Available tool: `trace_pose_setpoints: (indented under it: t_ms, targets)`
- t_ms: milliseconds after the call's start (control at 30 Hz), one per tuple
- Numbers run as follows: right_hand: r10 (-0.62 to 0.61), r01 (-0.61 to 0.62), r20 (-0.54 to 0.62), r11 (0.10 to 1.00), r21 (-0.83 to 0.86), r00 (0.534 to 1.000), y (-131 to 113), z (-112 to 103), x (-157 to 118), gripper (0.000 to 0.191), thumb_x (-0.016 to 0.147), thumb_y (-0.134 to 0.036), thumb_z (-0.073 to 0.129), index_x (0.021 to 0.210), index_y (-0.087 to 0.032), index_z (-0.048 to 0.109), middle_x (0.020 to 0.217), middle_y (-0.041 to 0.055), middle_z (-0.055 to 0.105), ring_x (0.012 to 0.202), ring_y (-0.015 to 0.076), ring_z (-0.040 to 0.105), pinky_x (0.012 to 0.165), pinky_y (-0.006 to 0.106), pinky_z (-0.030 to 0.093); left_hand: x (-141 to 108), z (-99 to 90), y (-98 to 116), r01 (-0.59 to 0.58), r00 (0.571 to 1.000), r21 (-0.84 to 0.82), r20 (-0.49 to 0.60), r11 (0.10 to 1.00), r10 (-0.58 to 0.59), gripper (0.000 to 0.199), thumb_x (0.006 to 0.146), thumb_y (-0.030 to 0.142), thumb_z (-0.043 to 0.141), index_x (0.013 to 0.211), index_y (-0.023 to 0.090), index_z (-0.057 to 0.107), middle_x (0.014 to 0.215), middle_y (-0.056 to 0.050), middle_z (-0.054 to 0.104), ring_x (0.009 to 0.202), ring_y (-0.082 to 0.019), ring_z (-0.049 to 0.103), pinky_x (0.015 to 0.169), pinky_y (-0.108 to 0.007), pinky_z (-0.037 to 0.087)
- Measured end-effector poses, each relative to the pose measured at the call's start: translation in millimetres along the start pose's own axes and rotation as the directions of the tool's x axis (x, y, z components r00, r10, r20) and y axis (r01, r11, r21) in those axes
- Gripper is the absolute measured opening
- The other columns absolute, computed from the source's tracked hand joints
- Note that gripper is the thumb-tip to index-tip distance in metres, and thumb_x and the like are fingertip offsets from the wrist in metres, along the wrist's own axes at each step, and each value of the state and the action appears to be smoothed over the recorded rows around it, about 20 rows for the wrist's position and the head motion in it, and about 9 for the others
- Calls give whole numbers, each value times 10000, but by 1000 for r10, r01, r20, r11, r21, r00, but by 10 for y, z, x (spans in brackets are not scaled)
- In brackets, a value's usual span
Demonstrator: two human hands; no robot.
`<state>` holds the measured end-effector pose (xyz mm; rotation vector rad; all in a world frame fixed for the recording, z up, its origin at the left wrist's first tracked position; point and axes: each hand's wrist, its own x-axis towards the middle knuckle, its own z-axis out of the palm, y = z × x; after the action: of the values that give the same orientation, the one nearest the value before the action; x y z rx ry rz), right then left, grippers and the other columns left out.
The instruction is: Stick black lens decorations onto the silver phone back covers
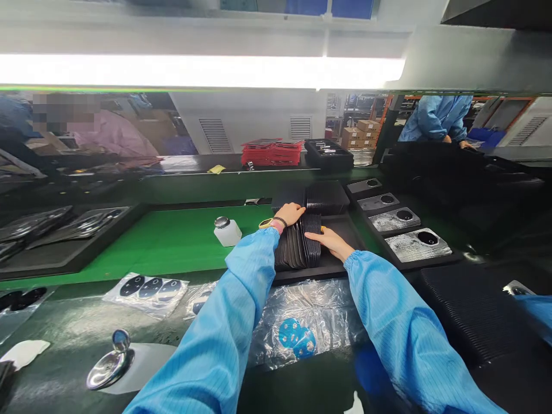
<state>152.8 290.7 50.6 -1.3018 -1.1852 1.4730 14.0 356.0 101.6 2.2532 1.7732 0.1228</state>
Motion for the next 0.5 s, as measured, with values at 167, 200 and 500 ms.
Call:
trace_pose_setpoints:
  t_ms: [167,200,500]
  targets:
    - [-12,12,1,1000,-5,1000,-4,-40,-8,183,701,-198,781,867,-174,709,953,40,749,982,199,678,972,360,494,212,33,65,14,998,-25,65,1000,-12,301,920,349,592,1164,174,587,1183,-82,618,1011,-227,631,854,-429,548]
    - [-16,16,3,1000,-5,1000,-4,-44,-13,183,703,-204,781,871,-179,713,962,40,749,991,202,675,970,360,496,243,33,71,18,997,-28,74,999,-15,299,920,348,591,1163,175,587,1182,-81,618,1008,-226,631,851,-425,549]
    - [-28,28,-16,999,-26,999,-13,-36,-33,220,670,-152,768,879,-190,711,948,22,747,937,190,681,915,338,513,246,85,156,40,997,1,66,999,-40,317,919,345,592,1187,176,575,1213,-89,603,1034,-234,622,867,-441,543]
